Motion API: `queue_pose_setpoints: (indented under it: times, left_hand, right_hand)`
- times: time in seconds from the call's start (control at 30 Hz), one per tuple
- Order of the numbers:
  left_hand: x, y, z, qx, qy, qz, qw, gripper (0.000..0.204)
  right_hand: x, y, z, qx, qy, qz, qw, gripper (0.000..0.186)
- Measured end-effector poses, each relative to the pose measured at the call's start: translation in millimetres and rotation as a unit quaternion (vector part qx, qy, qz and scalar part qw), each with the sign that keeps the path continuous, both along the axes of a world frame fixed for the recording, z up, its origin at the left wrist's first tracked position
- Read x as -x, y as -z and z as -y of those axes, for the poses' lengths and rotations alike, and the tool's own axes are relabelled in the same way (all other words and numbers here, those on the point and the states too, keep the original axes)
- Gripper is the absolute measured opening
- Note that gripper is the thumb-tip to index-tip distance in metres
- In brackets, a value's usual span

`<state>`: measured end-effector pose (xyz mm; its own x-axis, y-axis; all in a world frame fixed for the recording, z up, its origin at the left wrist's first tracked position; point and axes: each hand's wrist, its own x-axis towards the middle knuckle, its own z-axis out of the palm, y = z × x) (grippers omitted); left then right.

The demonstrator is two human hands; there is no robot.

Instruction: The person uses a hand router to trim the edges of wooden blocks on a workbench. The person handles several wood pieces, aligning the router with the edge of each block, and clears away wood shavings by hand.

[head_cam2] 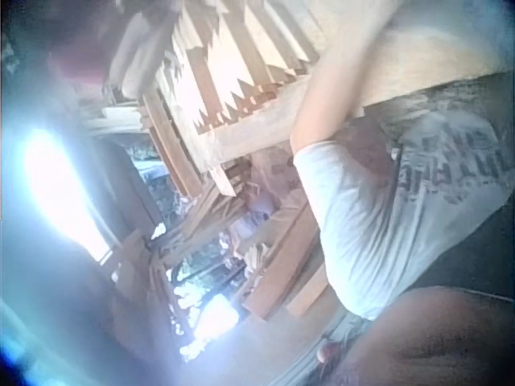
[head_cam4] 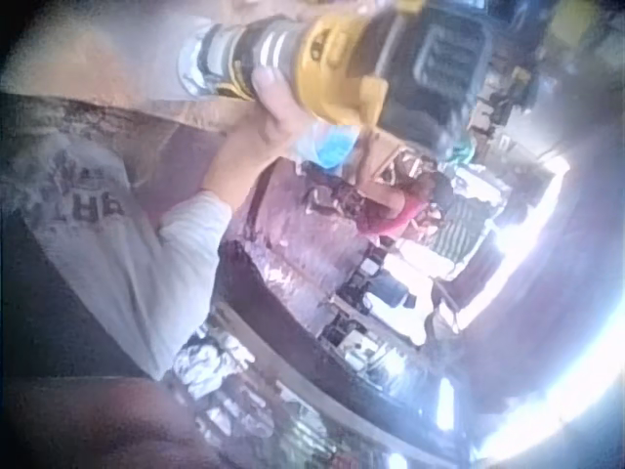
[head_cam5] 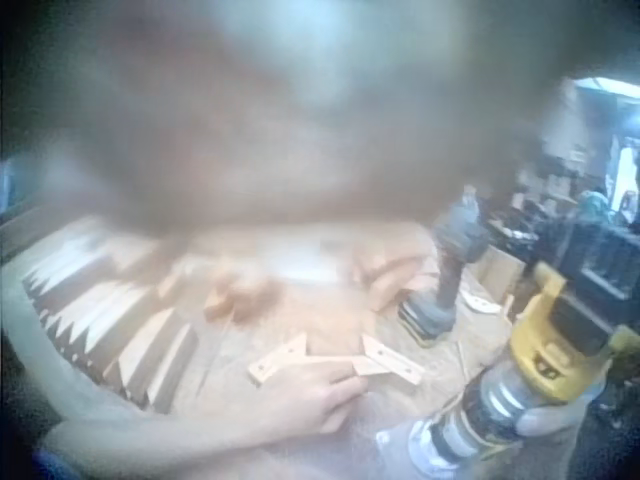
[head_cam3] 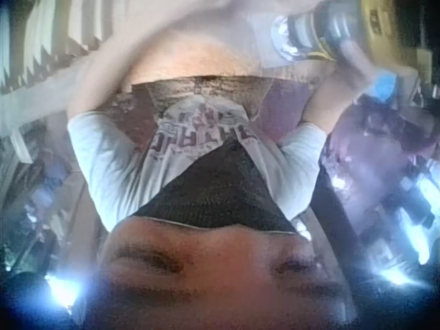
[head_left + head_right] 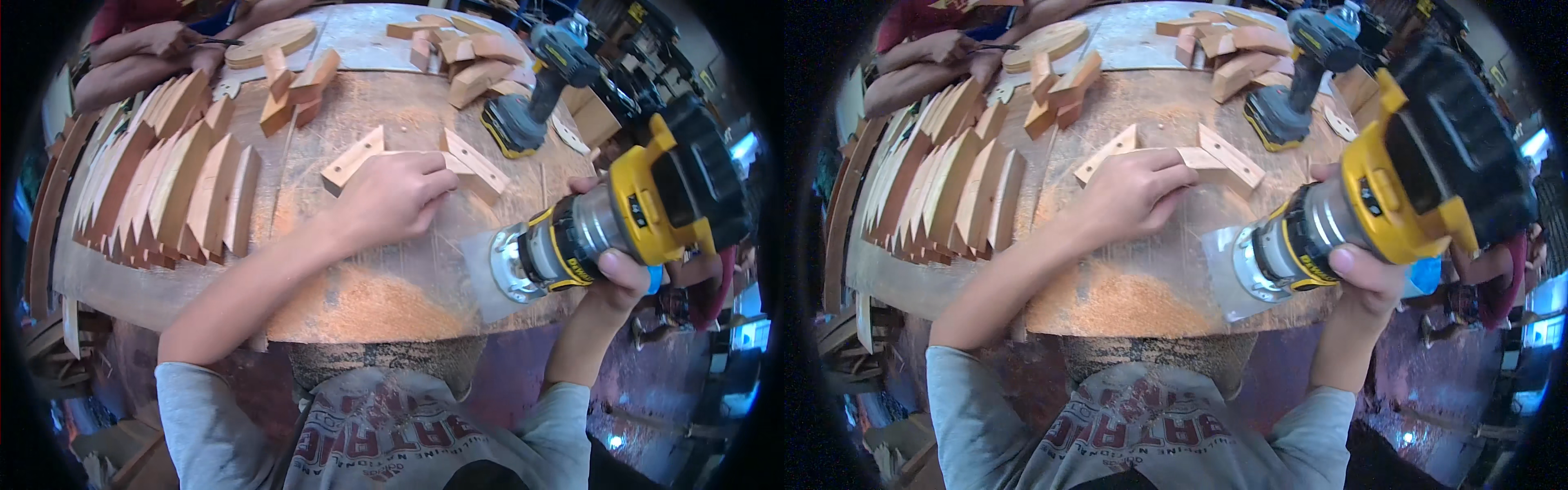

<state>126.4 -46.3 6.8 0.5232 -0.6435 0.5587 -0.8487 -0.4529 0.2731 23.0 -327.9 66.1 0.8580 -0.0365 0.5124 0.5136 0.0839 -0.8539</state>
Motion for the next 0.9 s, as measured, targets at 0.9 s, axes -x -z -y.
queue_pose_setpoints:
  times: [0.9]
  left_hand:
    - [18, 16, 91, -0.124, 0.015, -0.247, 0.961, 0.017]
  right_hand:
    - [12, 17, 52, -0.008, 0.073, -0.018, 0.997, 0.081]
